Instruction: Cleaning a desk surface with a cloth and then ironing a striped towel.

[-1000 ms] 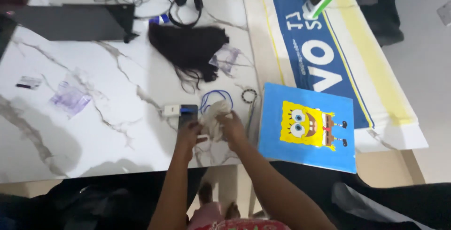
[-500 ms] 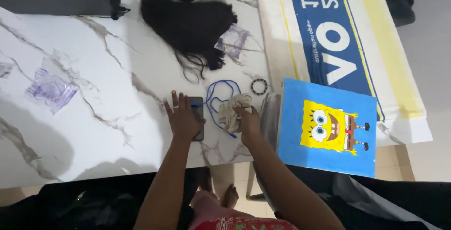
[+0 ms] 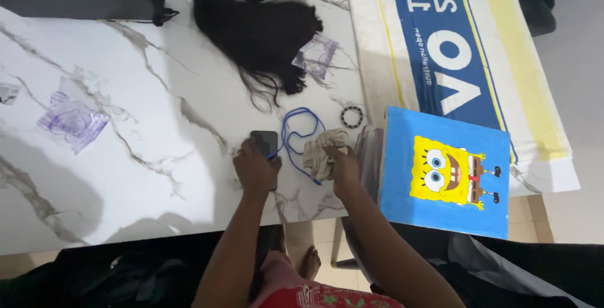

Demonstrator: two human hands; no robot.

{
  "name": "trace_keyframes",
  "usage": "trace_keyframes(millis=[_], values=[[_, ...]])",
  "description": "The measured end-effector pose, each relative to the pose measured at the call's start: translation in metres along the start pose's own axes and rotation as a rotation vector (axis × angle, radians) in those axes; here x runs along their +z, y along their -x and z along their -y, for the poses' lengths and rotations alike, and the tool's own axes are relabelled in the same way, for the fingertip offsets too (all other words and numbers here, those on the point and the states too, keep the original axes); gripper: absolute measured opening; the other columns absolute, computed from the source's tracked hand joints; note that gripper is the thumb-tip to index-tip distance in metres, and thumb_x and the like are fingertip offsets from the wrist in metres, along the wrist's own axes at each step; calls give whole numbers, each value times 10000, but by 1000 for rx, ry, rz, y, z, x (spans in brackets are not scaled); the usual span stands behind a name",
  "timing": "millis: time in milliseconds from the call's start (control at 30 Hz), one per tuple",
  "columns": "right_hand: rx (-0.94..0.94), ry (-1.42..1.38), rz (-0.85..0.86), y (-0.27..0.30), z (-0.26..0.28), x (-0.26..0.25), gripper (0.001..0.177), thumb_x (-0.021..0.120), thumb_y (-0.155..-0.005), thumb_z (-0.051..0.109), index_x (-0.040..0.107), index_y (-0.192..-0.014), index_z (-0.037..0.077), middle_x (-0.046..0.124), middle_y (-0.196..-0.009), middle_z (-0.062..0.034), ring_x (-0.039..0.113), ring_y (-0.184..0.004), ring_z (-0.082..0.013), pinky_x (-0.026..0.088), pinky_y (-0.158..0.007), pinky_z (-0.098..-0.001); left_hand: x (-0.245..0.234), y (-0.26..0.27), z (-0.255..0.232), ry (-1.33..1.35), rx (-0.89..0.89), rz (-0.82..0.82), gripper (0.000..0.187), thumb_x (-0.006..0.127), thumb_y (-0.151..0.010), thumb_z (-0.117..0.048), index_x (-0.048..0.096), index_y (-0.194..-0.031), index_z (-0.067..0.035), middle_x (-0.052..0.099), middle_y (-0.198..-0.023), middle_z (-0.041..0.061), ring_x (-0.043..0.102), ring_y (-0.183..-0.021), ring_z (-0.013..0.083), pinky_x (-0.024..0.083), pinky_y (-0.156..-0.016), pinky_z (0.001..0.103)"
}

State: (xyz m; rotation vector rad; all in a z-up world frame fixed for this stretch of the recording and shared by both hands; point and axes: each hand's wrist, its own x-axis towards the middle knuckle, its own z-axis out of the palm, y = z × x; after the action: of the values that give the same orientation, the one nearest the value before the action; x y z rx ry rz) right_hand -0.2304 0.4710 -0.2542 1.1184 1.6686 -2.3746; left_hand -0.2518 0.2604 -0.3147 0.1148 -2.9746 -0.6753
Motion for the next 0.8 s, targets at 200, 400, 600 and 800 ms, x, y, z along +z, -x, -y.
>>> trace_keyframes(millis=[200,400,600,800], values=[[-30,-36,51,-4,-4,1,406,735,-816,108,620,-1193,13,703,-1020,-96,717,-869,-233,596,-707,-363,-33,-2,4,75,-64,114,808,867,-629,-443,565,-1190,54,586,-1122,193,629,-1026,370,510,-892,477],[-63,74,38,-18,-20,4,399,770,-827,123,638,-1187,15,701,-1007,-83,713,-842,-190,603,-663,-321,-37,5,70,76,-176,-28,846,881,-579,-447,580,-1200,41,598,-1135,227,636,-1000,408,523,-879,506],[26,71,32,-1,-8,30,367,751,-813,134,607,-1139,45,673,-943,-65,694,-789,-195,597,-576,-357,-74,8,135,-18,-362,-124,875,876,-605,-473,569,-1219,69,595,-1146,252,639,-986,446,534,-868,539],[-272,344,-59,-33,-23,28,372,727,-841,121,616,-1174,-3,703,-968,-94,674,-873,-245,552,-707,-370,-63,7,175,-195,-448,-138,835,834,-677,-522,567,-1217,57,586,-1137,217,665,-959,391,571,-828,490]])
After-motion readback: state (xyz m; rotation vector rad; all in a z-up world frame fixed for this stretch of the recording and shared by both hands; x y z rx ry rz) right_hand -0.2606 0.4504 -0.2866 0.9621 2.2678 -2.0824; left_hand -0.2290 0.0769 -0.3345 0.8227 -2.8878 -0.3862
